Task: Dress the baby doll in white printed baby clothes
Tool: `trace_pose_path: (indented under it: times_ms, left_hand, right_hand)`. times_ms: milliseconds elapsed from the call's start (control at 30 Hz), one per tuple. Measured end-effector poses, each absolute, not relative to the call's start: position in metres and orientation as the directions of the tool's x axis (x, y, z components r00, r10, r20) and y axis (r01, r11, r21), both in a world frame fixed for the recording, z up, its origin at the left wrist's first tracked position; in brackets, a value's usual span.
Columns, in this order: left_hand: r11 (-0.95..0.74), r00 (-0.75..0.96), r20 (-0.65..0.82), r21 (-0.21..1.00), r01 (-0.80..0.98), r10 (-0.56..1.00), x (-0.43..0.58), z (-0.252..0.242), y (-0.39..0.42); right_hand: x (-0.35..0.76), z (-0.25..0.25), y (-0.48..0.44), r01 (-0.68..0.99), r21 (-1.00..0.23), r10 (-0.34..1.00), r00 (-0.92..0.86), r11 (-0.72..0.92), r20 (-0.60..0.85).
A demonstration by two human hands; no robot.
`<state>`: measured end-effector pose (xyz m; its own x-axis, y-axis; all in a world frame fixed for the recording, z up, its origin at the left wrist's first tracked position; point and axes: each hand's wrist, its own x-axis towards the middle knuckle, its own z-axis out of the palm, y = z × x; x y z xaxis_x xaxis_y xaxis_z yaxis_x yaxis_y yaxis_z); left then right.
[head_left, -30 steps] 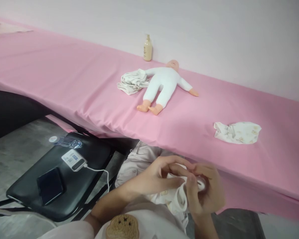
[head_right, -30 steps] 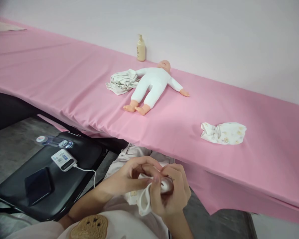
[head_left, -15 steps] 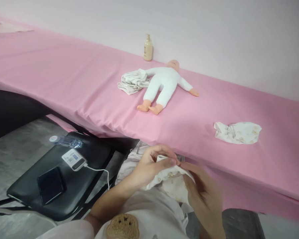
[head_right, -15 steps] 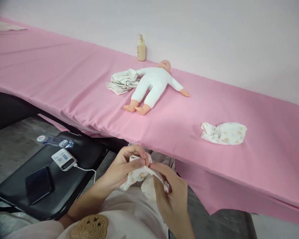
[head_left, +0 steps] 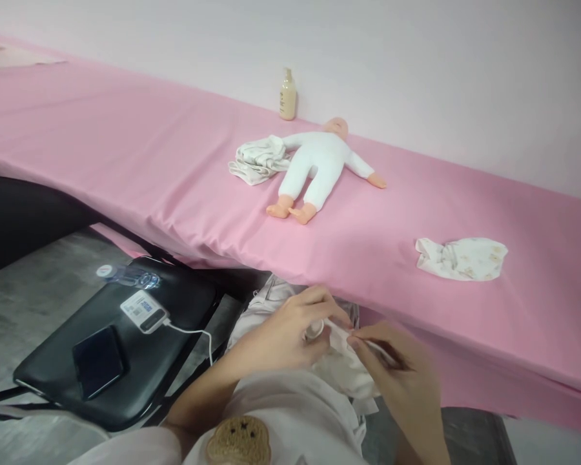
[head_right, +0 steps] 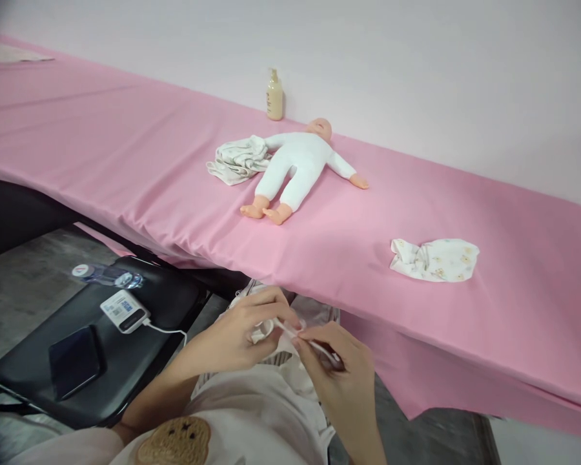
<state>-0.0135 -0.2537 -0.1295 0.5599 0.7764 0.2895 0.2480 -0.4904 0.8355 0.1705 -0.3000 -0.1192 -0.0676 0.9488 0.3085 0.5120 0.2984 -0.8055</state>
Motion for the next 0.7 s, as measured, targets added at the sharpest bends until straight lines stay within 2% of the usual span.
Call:
trace_pose_path:
  times_ms: [133,267,367,467,567,633,700]
  left_hand:
    - [-0.631,0.420,0.490,0.705,0.324,0.764,-0.009,-0.146,-0.251]
    - [-0.719,0.257,0.689,0.547,0.429,0.677,-0.004,-0.155,-0.249]
    - [-0.721,0.172,0.746,0.515,0.464,0.644,-0.007,-0.152,-0.247]
    - [-0.653,0.094,0.706,0.585,0.480,0.702,-0.016,-0.146,-0.244]
    - [-0.530,0.001,0.617,0.676,0.511,0.787,-0.028,-0.143,-0.240]
    - [-0.429,-0.034,0.497,0.780,0.455,0.867,-0.035,-0.144,-0.237]
    - [-0.328,0.005,0.346,0.884,0.334,0.938,-0.042,-0.145,-0.235]
  right_hand:
    - [0.171,-0.118,-0.299,0.559,-0.754,0.924,-0.059,0.345,0.379]
    - [0.169,-0.122,-0.297,0.624,-0.691,0.906,-0.065,0.364,0.418]
    - [0.171,-0.125,-0.297,0.661,-0.641,0.884,-0.077,0.391,0.461]
    - [0.178,-0.126,-0.300,0.675,-0.607,0.875,-0.123,0.420,0.469]
    - [0.188,-0.126,-0.303,0.670,-0.612,0.892,-0.180,0.420,0.415]
    - [0.192,-0.128,-0.304,0.667,-0.620,0.897,-0.183,0.414,0.402]
    - [0.194,-0.130,-0.303,0.691,-0.587,0.880,-0.153,0.421,0.450]
